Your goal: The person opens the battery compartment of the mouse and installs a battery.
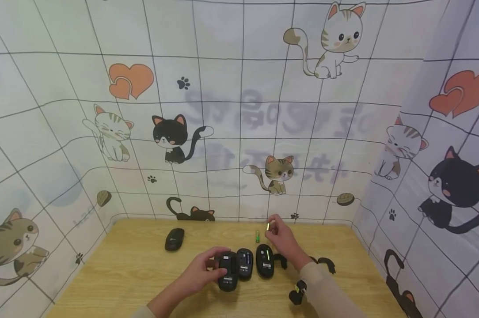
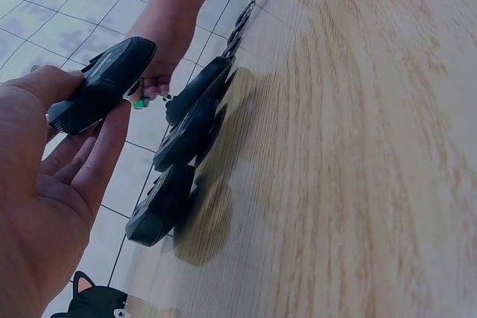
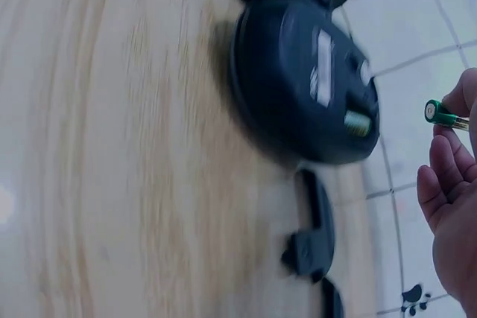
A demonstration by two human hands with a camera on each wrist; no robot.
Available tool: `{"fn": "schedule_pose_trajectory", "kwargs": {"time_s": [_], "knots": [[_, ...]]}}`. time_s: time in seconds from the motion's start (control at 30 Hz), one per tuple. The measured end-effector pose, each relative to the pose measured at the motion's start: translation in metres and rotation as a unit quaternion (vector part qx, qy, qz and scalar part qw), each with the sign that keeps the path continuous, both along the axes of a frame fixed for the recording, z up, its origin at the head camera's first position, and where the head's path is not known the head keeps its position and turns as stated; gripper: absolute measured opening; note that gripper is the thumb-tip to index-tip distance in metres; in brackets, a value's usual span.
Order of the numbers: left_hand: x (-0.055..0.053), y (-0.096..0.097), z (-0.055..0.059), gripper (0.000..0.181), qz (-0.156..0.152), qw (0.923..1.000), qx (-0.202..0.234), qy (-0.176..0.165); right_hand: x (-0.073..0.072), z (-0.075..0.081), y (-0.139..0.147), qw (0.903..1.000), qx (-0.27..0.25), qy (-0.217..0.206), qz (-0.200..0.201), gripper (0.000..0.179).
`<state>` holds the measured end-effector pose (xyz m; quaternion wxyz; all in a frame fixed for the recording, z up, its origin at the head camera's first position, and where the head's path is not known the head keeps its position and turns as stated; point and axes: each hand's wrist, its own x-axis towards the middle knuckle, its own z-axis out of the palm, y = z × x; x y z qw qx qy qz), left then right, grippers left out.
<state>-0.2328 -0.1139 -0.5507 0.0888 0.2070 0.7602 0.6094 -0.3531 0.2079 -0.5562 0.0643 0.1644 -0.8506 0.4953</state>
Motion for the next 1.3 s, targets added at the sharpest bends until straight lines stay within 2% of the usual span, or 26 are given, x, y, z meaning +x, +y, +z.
{"fn": "schedule_pose_trajectory", "kwargs": {"time_s": [0.23, 0.4, 0.6, 0.93, 1.3], "knots": [[-0.001, -0.001, 0.000, 0.048, -0.001, 1.0000, 0.005, -0.001, 0.018, 0.021, -0.016, 0.9992, -0.027, 0.010, 0.026, 0.033], [-0.001, 0.000, -0.001, 0.048, 0.001, 1.0000, 0.004, 0.003, 0.024, 0.023, -0.019, 0.9979, -0.032, 0.024, 0.052, 0.032], [0.000, 0.000, 0.001, 0.048, -0.001, 1.0000, 0.008, 0.001, 0.036, 0.029, -0.027, 0.9954, -0.048, 0.012, 0.082, 0.030], [0.002, -0.001, 0.004, 0.048, 0.004, 0.9999, 0.007, 0.011, 0.060, 0.038, -0.043, 0.9919, -0.065, -0.006, 0.109, 0.033], [0.000, -0.001, 0.001, 0.048, -0.001, 0.9999, 0.014, 0.000, 0.082, 0.042, -0.055, 0.9839, -0.084, 0.001, 0.158, 0.032]]}}
